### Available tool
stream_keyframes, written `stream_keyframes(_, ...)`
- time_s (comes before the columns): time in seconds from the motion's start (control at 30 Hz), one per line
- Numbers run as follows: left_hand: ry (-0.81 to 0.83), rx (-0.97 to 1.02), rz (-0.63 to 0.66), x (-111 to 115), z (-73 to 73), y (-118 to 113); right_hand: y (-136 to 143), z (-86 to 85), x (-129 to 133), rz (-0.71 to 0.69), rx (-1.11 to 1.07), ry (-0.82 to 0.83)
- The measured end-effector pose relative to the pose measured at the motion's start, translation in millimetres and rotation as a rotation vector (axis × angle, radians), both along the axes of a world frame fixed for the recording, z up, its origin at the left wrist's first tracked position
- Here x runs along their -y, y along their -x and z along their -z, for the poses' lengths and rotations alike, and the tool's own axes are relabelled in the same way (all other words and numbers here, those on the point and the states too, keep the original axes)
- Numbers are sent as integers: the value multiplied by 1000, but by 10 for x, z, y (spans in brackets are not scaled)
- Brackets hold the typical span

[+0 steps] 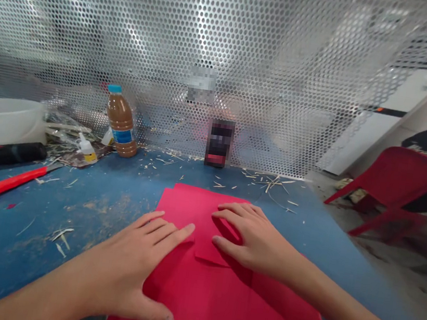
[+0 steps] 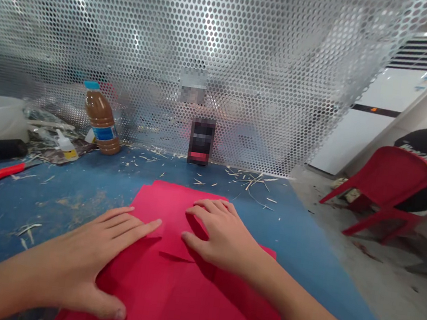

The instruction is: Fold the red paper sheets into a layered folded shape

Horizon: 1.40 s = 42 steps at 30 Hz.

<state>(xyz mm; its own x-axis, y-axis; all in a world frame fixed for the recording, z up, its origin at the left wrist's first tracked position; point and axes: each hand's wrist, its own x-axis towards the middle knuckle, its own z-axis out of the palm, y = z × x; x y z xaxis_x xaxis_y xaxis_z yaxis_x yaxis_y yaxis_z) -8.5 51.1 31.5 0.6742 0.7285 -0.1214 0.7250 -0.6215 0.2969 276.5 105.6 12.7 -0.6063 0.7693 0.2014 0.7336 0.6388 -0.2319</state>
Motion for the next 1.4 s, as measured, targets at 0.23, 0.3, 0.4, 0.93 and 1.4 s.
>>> stream_keyframes(0.23, 107, 209, -146, -31, 24, 27, -20, -31, -25, 4, -32, 41)
stream_keyframes(0.3, 171, 276, -171, -69, 39, 73, -22, -28, -28, 7, -40, 49)
stream_keyframes(0.4, 321, 426, -213, -160, 20, 171, -23, -21, -30, 3, -48, 61)
stream_keyframes(0.93, 398, 1363, -706, -43, 68, -100, 333, -168, 472, -179, -858, 752)
stream_keyframes(1.4, 325, 1339, -589, 45, 96, -105, 503, -50, 512, -99, -1182, 1055)
